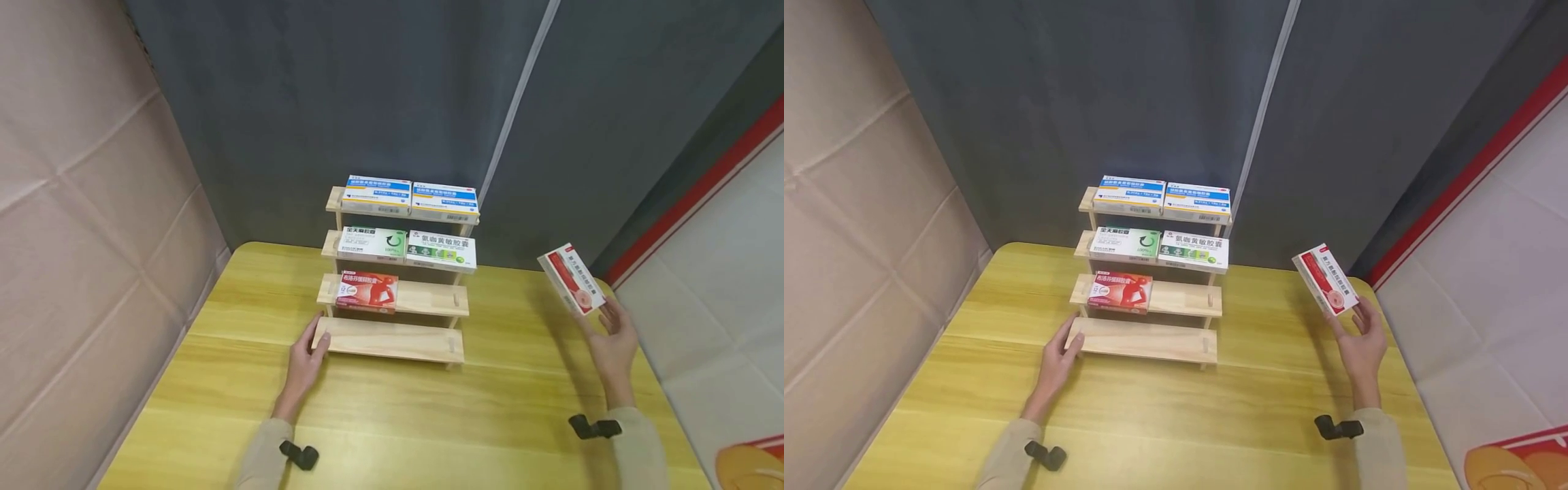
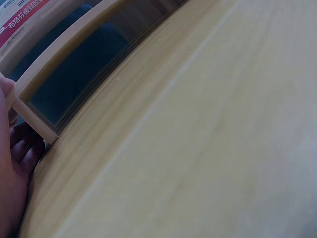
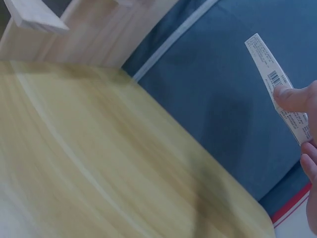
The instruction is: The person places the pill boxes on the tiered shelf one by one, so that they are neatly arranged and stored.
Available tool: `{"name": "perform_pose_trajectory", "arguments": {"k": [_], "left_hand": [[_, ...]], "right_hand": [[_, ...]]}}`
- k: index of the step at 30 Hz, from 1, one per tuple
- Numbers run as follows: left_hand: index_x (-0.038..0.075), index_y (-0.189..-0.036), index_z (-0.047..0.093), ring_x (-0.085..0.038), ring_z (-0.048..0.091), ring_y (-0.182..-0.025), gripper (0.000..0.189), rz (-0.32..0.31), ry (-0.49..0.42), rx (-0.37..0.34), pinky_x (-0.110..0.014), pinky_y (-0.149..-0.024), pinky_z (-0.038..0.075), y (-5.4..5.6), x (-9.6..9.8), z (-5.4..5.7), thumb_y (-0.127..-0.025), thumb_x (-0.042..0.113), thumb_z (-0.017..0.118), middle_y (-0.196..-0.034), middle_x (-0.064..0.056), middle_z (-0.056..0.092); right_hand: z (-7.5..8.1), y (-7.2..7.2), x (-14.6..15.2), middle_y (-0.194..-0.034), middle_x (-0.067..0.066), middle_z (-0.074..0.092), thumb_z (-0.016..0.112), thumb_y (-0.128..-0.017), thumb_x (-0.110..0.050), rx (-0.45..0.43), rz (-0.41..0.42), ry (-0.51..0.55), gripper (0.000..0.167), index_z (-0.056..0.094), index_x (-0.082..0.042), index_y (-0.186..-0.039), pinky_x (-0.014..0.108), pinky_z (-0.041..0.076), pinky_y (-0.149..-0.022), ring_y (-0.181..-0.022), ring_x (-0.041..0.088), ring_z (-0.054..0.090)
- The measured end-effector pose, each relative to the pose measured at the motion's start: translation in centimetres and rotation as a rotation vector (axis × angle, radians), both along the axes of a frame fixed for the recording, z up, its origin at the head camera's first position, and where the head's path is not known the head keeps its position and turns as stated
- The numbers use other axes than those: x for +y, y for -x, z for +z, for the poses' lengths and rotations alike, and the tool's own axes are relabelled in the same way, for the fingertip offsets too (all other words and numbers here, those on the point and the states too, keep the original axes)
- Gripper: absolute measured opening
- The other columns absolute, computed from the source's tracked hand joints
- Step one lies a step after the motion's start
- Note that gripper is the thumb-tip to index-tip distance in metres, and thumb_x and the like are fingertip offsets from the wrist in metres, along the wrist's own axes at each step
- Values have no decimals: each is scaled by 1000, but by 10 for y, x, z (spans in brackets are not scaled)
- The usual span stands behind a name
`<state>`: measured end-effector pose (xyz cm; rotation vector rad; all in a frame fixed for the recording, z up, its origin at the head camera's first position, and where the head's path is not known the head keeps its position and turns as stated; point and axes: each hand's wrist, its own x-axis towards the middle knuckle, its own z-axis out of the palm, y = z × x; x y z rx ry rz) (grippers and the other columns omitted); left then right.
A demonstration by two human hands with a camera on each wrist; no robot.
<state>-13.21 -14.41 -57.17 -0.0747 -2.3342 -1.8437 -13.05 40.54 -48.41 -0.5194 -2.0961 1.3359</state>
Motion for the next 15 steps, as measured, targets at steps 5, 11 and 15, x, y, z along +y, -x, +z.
{"name": "perform_pose_trajectory", "arguments": {"k": [5,11,15], "left_hand": [[2,-154,40,-35,66,-116,54,5,4,-14,-10,-80,56,0,0,1,-104,13,56,-160,-23,37],[0,-153,40,-8,58,-60,53,13,-19,-1,-24,-54,57,-1,2,2,-104,10,57,-156,-28,41],[-7,-151,38,-9,62,-72,54,-12,-30,1,-26,-61,61,-7,4,21,-102,5,56,-154,-32,40]], "right_hand": [[10,-1,-9,-145,8,60,81,-84,-5,26,6,11,68,53,-8,-146,13,47,-105,-123,2,58],[19,-2,-17,-146,7,59,79,-85,-2,71,22,37,66,53,-8,-145,14,45,-109,-125,3,57],[25,-3,-23,-145,4,59,81,-83,-2,85,34,42,66,55,-11,-144,14,45,-108,-127,5,57]]}}
